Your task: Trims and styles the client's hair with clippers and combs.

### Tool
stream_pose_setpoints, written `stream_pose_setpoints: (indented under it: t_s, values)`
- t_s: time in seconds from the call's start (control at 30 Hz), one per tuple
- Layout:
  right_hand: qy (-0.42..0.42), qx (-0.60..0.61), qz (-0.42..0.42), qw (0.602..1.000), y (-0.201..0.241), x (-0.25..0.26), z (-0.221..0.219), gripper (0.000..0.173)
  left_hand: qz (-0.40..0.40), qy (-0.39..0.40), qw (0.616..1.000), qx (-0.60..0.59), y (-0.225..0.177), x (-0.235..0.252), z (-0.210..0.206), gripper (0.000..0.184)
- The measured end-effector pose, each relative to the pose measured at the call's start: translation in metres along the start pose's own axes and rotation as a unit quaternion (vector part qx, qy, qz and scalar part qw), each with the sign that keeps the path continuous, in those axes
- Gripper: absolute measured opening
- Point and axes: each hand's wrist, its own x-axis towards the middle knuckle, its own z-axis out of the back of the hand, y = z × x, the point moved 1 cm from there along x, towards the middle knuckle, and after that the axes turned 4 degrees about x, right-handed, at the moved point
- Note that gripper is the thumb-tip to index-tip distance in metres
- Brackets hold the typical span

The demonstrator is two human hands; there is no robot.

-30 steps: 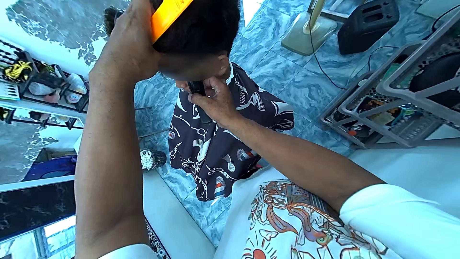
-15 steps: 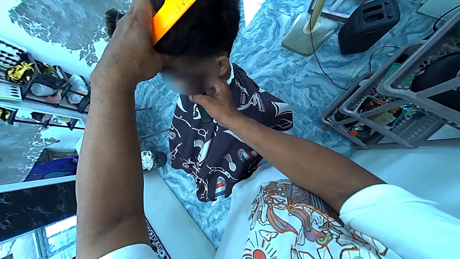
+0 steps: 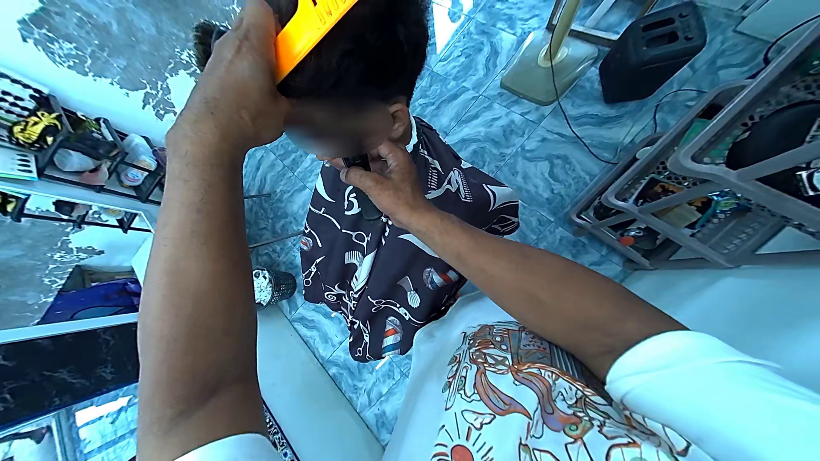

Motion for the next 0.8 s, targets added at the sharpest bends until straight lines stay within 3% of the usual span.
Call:
stream_pose_setpoints:
  t_s: [0.8]
  values:
    - [0.009, 0.005, 0.005, 1.0, 0.0023, 0.0013, 0.0015, 0.028, -0.02, -0.004, 1.0, -0.007, 0.0059, 0.0044, -0.0024, 0.066]
